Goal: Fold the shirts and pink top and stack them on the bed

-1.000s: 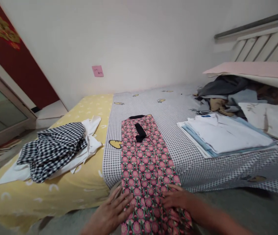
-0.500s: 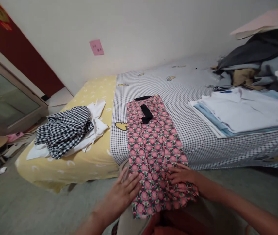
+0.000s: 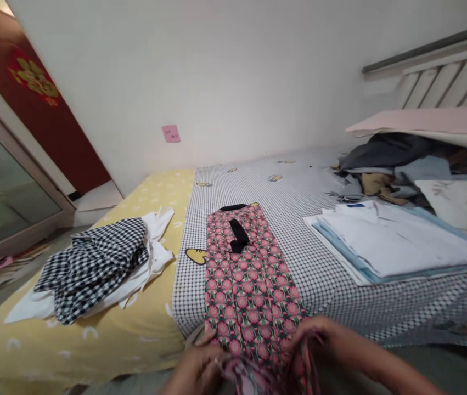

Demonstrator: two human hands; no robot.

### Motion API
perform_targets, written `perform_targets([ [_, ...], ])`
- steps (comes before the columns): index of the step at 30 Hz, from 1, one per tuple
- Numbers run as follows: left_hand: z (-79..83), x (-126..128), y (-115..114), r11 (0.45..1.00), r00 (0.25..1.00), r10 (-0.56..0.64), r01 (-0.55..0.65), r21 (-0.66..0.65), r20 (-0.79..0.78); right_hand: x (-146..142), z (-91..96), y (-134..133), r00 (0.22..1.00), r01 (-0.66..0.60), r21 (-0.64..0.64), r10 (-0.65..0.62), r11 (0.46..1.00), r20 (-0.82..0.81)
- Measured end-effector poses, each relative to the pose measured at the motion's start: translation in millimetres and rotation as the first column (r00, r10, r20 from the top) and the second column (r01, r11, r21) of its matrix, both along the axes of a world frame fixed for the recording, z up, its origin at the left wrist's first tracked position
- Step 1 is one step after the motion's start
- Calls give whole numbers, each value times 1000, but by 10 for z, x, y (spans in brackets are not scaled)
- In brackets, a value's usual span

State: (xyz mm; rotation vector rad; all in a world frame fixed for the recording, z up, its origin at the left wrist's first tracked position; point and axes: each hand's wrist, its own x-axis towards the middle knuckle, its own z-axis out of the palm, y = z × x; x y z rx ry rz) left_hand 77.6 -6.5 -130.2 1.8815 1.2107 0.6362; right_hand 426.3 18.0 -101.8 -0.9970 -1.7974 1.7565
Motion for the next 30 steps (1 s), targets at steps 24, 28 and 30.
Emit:
perform_targets([
  [24, 227, 268, 1046, 762, 634, 583, -209, -614, 508, -146, -324, 1266, 847, 526, 82, -515, 846, -131],
  [28, 182, 268, 1095, 774, 682, 596, -349, -528, 423, -129, -272, 1338, 777, 551, 411, -626, 726, 64],
  [30, 157, 258, 1119, 759, 693, 637, -486, -433, 338, -83, -283, 1353, 699, 510, 586, -700, 630, 145],
])
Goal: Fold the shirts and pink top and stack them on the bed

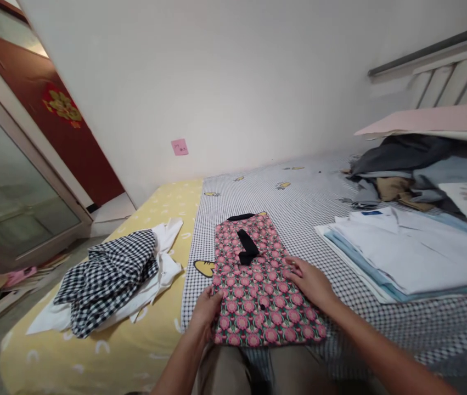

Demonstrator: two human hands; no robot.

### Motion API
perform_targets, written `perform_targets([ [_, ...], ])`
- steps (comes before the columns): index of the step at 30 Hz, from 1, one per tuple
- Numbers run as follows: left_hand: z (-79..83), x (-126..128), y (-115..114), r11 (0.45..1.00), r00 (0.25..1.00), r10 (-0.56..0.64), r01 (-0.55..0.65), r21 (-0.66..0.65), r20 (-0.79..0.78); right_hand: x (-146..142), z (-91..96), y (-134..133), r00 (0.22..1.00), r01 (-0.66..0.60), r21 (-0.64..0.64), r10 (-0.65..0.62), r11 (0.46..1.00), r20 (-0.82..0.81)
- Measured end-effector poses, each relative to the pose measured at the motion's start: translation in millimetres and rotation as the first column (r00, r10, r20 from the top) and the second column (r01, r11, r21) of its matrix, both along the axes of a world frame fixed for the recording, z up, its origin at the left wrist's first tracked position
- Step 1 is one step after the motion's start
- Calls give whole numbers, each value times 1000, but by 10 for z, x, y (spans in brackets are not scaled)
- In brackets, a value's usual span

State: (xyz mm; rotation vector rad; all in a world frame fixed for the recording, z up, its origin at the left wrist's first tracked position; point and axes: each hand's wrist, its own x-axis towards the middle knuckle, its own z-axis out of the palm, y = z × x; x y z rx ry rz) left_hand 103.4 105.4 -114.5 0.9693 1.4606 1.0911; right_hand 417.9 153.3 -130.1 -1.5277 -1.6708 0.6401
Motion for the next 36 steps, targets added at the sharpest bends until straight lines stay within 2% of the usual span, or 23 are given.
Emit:
perform_targets([
  [3, -2, -20, -13, 986, 964, 137, -112, 120, -228, 98, -31, -21, 957, 83, 201, -134, 976, 256],
  [5, 24, -18, -60, 948, 865, 224, -87, 305, -449, 136, -30, -81, 924, 149, 305, -242, 941, 295],
  [6, 43, -7, -89, 911, 770, 269, -9, 411, -579, 132, -17, -126, 910, 187, 352, -297, 917, 290],
  [8, 81, 40, -132, 803, 494, 355, 273, 529, -794, 61, 35, -231, 892, 215, 438, -358, 873, 276],
  [9, 95, 73, -137, 741, 357, 390, 426, 520, -849, -4, 65, -280, 895, 181, 471, -343, 863, 286],
  [11, 98, 138, -101, 632, 176, 431, 641, 435, -885, -167, 106, -337, 903, 28, 484, -230, 874, 364],
  [13, 51, 174, -10, 561, 71, 461, 749, 352, -884, -323, 93, -310, 875, -152, 422, -77, 894, 477],
  [16, -101, 140, 154, 513, 0, 482, 810, 283, -876, -439, -35, -144, 796, -334, 272, 115, 903, 594],
  [20, -307, 36, 273, 515, -30, 491, 816, 263, -870, -403, -202, 29, 744, -412, 99, 271, 906, 611],
  [24, -362, 34, 280, 552, 20, 425, 787, 276, -905, -403, -178, 11, 747, -384, 14, 301, 923, 593],
  [27, -339, 93, 306, 613, 91, 271, 751, 244, -958, -446, -98, 19, 743, -367, -15, 303, 930, 596],
  [30, -291, 119, 374, 702, 222, 3, 694, 160, -975, -414, 8, 73, 794, -348, -66, 331, 935, 510],
  [31, -270, 98, 390, 728, 266, -59, 671, 141, -962, -367, 50, 79, 841, -336, -59, 327, 940, 430],
  [33, -231, -15, 377, 773, 334, -86, 617, 148, -939, -212, 122, 33, 933, -284, 34, 268, 958, 240],
  [35, -229, -231, 274, 808, 378, -23, 552, 205, -926, 10, 136, -115, 965, -235, 184, 207, 954, 160],
  [36, -248, -369, 185, 821, 391, 18, 519, 237, -920, 134, 107, -225, 962, -233, 248, 187, 940, 197],
])
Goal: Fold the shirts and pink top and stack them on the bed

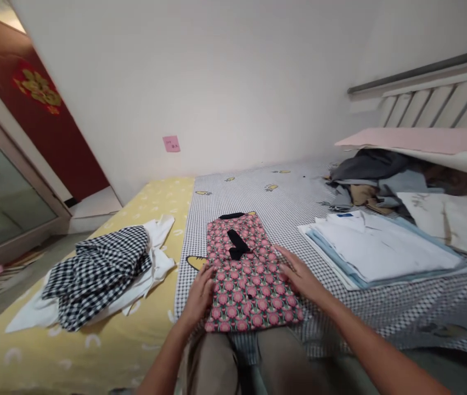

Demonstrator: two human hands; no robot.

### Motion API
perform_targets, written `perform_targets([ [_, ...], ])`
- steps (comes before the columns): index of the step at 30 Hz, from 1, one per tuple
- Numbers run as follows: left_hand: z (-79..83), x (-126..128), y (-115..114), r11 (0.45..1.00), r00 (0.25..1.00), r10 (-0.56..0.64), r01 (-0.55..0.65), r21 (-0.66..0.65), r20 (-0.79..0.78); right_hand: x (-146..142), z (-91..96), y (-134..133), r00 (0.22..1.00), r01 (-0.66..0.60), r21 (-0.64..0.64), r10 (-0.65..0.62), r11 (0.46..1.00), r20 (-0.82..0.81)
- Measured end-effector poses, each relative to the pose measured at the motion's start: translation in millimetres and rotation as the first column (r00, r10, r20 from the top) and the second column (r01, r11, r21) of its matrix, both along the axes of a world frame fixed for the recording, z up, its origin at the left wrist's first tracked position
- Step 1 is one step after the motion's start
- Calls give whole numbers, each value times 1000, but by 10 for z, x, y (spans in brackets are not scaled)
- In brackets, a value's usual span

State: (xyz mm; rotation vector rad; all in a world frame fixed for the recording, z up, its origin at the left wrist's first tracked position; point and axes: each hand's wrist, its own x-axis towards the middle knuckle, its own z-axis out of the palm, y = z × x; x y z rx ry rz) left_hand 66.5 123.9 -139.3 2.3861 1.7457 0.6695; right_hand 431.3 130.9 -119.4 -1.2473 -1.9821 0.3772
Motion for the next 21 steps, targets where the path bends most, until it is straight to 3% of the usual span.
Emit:
perform_targets([
  [2, -74, -296, -230, 996, 998, 51, -48, 80, -34, 245, -134, -253, 985, -25, 125, 3, 992, 173],
  [5, -195, -640, -583, 973, 961, 42, 22, 229, -272, 522, -441, -578, 899, -67, 268, -59, 961, 434],
  [9, -218, -706, -757, 906, 854, 61, 170, 388, -516, 599, -710, -695, 810, -49, 346, -165, 937, 563],
  [14, -140, -409, -582, 860, 803, -36, 328, 390, -595, 414, -634, -493, 760, -156, 245, -42, 957, 648],
  [17, -152, -260, -490, 892, 819, -99, 324, 314, -565, 344, -571, -371, 772, -204, 137, 73, 969, 632],
  [21, -205, -196, -409, 963, 892, -117, 209, 169, -436, 319, -557, -294, 831, -167, -12, 147, 986, 536],
])
